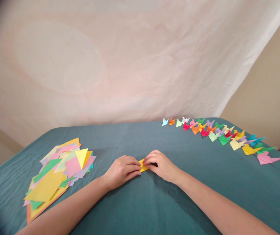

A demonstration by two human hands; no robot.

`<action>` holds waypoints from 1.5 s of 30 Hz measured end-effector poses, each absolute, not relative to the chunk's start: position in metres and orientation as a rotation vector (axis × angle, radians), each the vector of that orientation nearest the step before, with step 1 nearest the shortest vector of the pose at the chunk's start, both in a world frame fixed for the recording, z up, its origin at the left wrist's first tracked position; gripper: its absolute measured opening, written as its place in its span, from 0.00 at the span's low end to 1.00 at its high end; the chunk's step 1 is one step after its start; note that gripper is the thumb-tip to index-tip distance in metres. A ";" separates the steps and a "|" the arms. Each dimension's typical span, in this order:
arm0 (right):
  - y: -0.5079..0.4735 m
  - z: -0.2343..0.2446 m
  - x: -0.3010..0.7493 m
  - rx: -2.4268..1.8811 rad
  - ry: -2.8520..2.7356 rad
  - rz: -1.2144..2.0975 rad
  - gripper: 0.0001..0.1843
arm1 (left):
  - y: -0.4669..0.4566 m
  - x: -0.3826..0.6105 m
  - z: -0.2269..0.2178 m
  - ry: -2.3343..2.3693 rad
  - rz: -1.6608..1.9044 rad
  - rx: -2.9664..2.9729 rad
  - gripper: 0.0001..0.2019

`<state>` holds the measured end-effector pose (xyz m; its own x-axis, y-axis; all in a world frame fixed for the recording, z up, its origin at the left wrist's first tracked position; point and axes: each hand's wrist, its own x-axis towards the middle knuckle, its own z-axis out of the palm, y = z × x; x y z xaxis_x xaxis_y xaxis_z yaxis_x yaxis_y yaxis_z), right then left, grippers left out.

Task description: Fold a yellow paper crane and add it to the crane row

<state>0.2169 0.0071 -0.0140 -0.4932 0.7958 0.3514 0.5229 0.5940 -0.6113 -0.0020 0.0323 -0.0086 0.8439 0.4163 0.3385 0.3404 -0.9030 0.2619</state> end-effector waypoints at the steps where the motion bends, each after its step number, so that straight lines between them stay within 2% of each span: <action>1: 0.008 -0.014 0.218 -1.040 -2.207 0.574 0.08 | 0.032 -0.002 -0.008 0.588 0.583 2.832 0.11; 24: 0.020 -0.018 0.233 -0.919 -2.394 0.579 0.09 | 0.028 0.012 0.022 0.790 0.365 2.626 0.07; 45: 0.018 -0.015 0.234 -0.933 -2.405 0.638 0.10 | 0.033 0.010 -0.004 0.682 0.553 2.737 0.12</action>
<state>0.2339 0.0183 -0.0149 -0.6525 0.7110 0.2621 0.4875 0.6587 -0.5732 0.0103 0.0335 -0.0041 0.8168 0.4947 0.2970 0.3930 -0.8538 0.3414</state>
